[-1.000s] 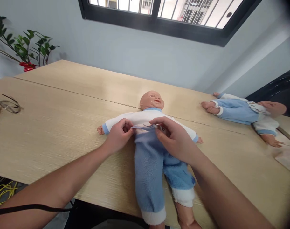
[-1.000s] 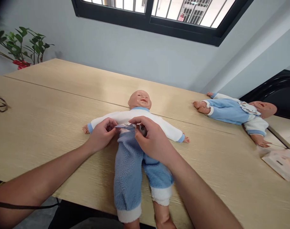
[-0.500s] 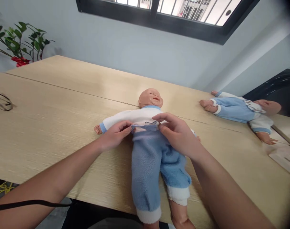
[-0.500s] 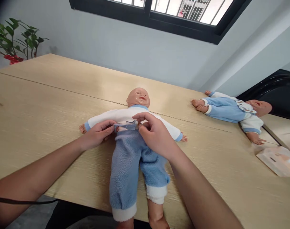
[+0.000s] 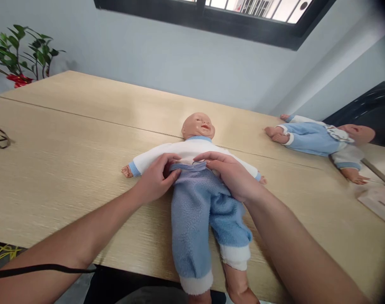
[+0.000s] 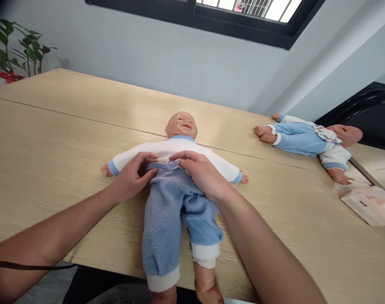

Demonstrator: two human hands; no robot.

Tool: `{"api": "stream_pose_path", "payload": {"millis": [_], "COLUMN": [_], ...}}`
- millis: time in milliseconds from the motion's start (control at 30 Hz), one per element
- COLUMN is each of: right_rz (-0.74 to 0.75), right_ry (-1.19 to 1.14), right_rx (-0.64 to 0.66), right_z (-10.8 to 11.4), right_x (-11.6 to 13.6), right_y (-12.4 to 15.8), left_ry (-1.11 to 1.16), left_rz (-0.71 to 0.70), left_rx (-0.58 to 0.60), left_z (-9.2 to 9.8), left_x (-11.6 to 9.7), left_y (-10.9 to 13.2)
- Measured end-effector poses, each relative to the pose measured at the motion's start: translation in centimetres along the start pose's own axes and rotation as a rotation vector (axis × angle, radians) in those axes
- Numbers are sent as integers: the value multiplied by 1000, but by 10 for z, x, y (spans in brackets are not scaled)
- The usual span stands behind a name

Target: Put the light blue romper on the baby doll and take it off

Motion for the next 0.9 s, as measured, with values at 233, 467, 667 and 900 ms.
{"api": "stream_pose_path", "payload": {"millis": [233,467,667,900], "right_rz": [-11,65,90,133], "right_ry": [-87,-81,-95,-90], "right_rx": [126,137,116,186], "right_z": [-17,-22,-18,-19], "right_x": [12,16,11,12], "right_y": [12,12,8,10], "left_ry": [-249,-170,-55,36], "left_rz": [-394,-290,-171,-98], "left_rx": [-122,-136,-118,-78], "left_z": [5,0,0,-3], "left_x": [-32,-30,-23,-17], "left_y": [3,3,0,2]}}
Point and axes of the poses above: each hand's wrist, its own y-axis away from the middle knuckle, its own z-axis out of the back of the hand, x = y × z, the point moved 5 cm from there along -y, towards the middle knuckle, and after that the axes turned 9 degrees about -y, right-handed, at the moved point
